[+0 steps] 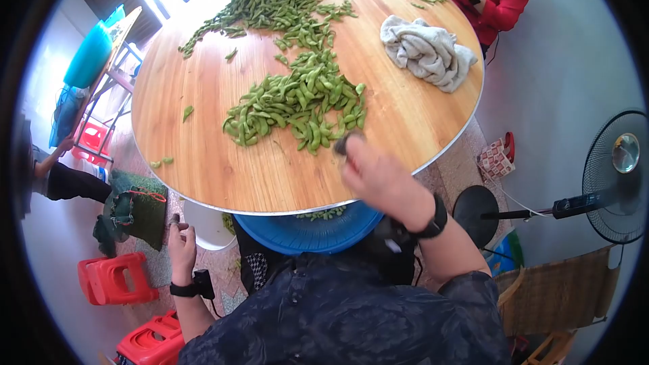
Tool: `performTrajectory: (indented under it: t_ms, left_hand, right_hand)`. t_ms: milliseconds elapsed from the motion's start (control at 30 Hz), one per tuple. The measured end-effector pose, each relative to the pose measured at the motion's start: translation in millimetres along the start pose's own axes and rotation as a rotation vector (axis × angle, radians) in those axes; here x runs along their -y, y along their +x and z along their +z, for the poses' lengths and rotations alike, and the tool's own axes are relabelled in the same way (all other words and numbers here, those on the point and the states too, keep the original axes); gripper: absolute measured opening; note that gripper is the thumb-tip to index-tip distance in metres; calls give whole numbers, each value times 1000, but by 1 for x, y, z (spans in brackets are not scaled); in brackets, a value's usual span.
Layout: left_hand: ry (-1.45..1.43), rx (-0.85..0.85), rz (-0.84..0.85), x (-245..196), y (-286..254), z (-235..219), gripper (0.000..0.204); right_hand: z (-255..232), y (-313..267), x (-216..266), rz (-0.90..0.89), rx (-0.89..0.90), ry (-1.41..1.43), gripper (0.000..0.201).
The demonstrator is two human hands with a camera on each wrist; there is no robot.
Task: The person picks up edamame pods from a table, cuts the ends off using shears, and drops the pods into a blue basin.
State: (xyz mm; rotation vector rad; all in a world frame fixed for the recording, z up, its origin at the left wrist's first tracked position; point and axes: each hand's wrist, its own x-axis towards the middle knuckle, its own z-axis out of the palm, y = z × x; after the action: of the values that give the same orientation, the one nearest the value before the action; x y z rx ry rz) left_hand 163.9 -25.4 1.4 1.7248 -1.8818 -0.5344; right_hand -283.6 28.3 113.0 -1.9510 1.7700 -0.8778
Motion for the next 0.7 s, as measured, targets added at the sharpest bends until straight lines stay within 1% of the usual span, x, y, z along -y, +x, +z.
performTrajectory:
  t_ms: [33,67,100,133,167,200,233,267,300,367,400,433,467,500,533,567,600,633,700]
  left_hand:
    - [-78,42,-90,-3,-1,-4,34]
    - [-196,102,-87,12,-1,1,28]
    - [-204,96,-83,-7,-1,0,28]
    - [-336,168,-106,-30,-4,0,24]
    - [-466,240,-129,-54,-8,3,20]
    - [-528,268,-97,-67,-9,8,17]
    - [-532,263,-94,-80,-10,11,17]
    - [-508,339,-16,-92,-10,13,18]
    - [-482,414,63,-104,-12,15,19]
    - [-534,491,141,-124,-14,20,19]
    - [-546,498,215,-135,-16,22,18]
    - [-492,604,224,-142,-15,20,18]
    - [-594,670,199,-152,-16,21,18]
    - [-695,735,171,-162,-16,24,18]
    - [-697,730,168,-171,-14,27,18]
    - [-761,857,83,-179,-10,28,19]
    - [-823,982,-8,-185,-7,29,20]
    - [-824,972,-24,-189,-4,33,20]
    - [-1385,1310,-357,-189,6,51,30]
  right_hand:
    - [-3,12,-8,57,-79,-94,15]
    - [-2,23,-15,51,-83,-102,15]
    - [1,35,-20,103,-91,-161,16]
    - [5,43,-23,151,-100,-219,17]
    - [12,48,-26,142,-102,-226,17]
    - [19,52,-28,73,-104,-293,18]
    - [23,55,-27,7,-106,-359,19]
    - [26,54,-19,-48,-44,-435,19]
    - [27,53,-18,-52,-46,-439,19]
    - [30,53,-19,-38,-52,-413,18]
    - [28,53,-24,-41,-55,-418,18]
    - [23,53,-32,-23,-57,-311,18]
    - [19,53,-36,-6,-57,-204,19]
    - [14,51,-31,-9,-55,-206,19]
    - [8,46,-20,73,-34,-80,21]
    - [7,41,-13,155,-7,50,23]
    - [14,34,-10,39,-69,65,28]
    - [18,28,-3,34,-54,74,28]
    - [14,14,27,-64,94,113,44]
